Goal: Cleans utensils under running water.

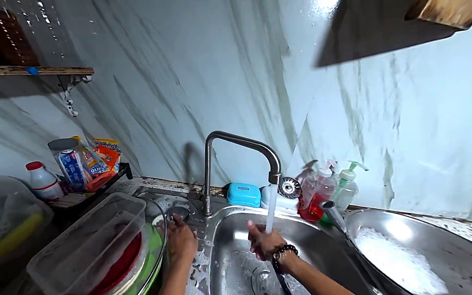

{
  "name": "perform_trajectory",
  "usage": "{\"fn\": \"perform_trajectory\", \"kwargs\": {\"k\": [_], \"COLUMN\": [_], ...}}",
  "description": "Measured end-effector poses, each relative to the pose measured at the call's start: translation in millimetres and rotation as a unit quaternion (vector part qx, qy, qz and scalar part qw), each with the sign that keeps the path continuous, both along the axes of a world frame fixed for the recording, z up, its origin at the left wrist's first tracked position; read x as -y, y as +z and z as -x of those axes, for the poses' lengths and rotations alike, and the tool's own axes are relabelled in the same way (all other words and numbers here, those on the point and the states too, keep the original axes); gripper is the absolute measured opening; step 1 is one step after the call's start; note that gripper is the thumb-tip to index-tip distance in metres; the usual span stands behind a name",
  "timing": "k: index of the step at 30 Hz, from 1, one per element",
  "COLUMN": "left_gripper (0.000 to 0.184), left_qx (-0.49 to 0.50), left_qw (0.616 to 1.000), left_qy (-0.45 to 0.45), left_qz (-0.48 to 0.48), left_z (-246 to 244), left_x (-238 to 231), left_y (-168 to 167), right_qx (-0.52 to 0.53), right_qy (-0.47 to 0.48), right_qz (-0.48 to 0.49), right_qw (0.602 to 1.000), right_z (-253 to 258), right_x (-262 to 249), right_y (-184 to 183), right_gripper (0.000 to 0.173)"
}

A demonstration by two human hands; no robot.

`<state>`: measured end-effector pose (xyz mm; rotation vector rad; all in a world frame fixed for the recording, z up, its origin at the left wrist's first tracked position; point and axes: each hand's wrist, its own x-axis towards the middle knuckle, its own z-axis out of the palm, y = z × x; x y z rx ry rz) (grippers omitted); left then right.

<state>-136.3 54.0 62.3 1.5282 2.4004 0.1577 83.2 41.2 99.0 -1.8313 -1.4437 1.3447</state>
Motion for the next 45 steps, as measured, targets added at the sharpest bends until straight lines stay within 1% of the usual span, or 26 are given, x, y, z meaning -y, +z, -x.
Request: {"fn": "perform_trajectory", "kwargs": {"k": [1, 3, 5, 8, 10, 12, 14, 15, 17, 19, 20, 22, 23, 24, 25, 28, 29, 31, 33, 35, 37, 38, 40, 41, 44, 45], "left_gripper": [0.088, 0.073, 0.066, 0.061, 0.069, 0.074, 0.069, 0.067, 0.059, 0.049, 0.045, 0.038, 0.029, 0.021, 0.014, 0.02, 0.022, 0.026, 0.018, 0.013, 0.012, 0.012, 0.013, 0.014, 0.009, 0.008], "left_qx": [-0.006, -0.011, -0.015, 0.001, -0.005, 0.007, 0.081, 0.151, 0.327, 0.515, 0.595, 0.7, 0.727, 0.742, 0.753, 0.79, 0.8, 0.827, 0.824, 0.809, 0.795, 0.789, 0.786, 0.786, 0.787, 0.787], "left_qw": [1.0, 1.0, 0.999, 0.997, 0.998, 0.995, 0.985, 0.97, 0.907, 0.794, 0.736, 0.646, 0.62, 0.606, 0.598, 0.582, 0.578, 0.549, 0.554, 0.572, 0.585, 0.589, 0.585, 0.579, 0.574, 0.574], "left_qy": [-0.002, -0.02, -0.033, -0.035, -0.026, -0.021, -0.023, -0.033, -0.045, -0.017, 0.018, 0.099, 0.123, 0.127, 0.116, 0.036, 0.015, -0.011, -0.02, -0.03, -0.022, -0.019, -0.036, -0.049, -0.066, -0.069], "left_qz": [0.013, 0.004, -0.031, -0.064, -0.062, -0.095, -0.149, -0.186, -0.263, -0.322, -0.321, -0.287, -0.269, -0.257, -0.249, -0.188, -0.161, -0.121, -0.116, -0.131, -0.159, -0.173, -0.199, -0.213, -0.218, -0.216], "left_z": [-7, -20, -25, -18, -14, -16, -23, -27, -39, -61, -73, -97, -107, -115, -123, -135, -136, -136, -137, -137, -132, -128, -122, -121, -123, -125], "left_x": [0, 4, 8, 10, 12, 22, 37, 44, 54, 52, 52, 49, 47, 44, 42, 46, 51, 58, 60, 57, 51, 48, 42, 40, 40, 41], "left_y": [-1, -3, -6, -6, 7, 27, 52, 62, 69, 61, 59, 54, 48, 39, 26, 2, -1, -2, 0, 2, -4, -8, -18, -22, -22, -21], "right_qx": [0.014, 0.032, 0.019, -0.028, -0.03, 0.029, 0.073, 0.09, 0.122, 0.144, 0.146, 0.12, 0.095, 0.061, 0.023, -0.067, -0.089, -0.101, -0.048, 0.025, 0.09, 0.128, 0.208, 0.248, 0.342, 0.364], "right_qy": [0.051, 0.106, 0.093, 0.066, 0.061, 0.075, 0.075, 0.08, 0.097, 0.112, 0.11, 0.081, 0.059, 0.03, -0.006, -0.071, -0.075, -0.067, -0.06, -0.044, 0.014, 0.058, 0.116, 0.131, 0.176, 0.18], "right_qz": [0.008, 0.034, 0.024, -0.024, -0.035, -0.047, -0.068, -0.079, -0.107, -0.129, -0.143, -0.181, -0.19, -0.196, -0.19, -0.168, -0.182, -0.233, -0.298, -0.313, -0.262, -0.234, -0.194, -0.187, -0.193, -0.193], "right_qw": [0.999, 0.993, 0.995, 0.997, 0.997, 0.996, 0.992, 0.99, 0.982, 0.975, 0.973, 0.973, 0.975, 0.978, 0.982, 0.981, 0.976, 0.965, 0.952, 0.948, 0.961, 0.962, 0.952, 0.942, 0.903, 0.893], "right_z": [-1, 0, 4, 3, 5, 7, 9, 9, 6, 3, 2, 1, 1, 2, 3, 5, 4, -1, -7, -11, -12, -13, -11, -8, -6, -5], "right_x": [0, -1, 0, 3, 6, 7, 7, 6, 4, 0, -1, -2, -2, -2, -3, -5, -5, -9, -14, -16, -10, -6, 1, 3, 2, 2], "right_y": [1, 9, 13, 20, 28, 34, 38, 40, 45, 54, 58, 61, 63, 62, 62, 64, 61, 53, 44, 36, 41, 45, 56, 63, 75, 77], "right_gripper": [0.038, 0.041, 0.045, 0.043, 0.035, 0.035, 0.045, 0.05, 0.055, 0.057, 0.057, 0.053, 0.049, 0.046, 0.045, 0.039, 0.033, 0.021, 0.021, 0.025, 0.03, 0.039, 0.061, 0.063, 0.043, 0.041]}}
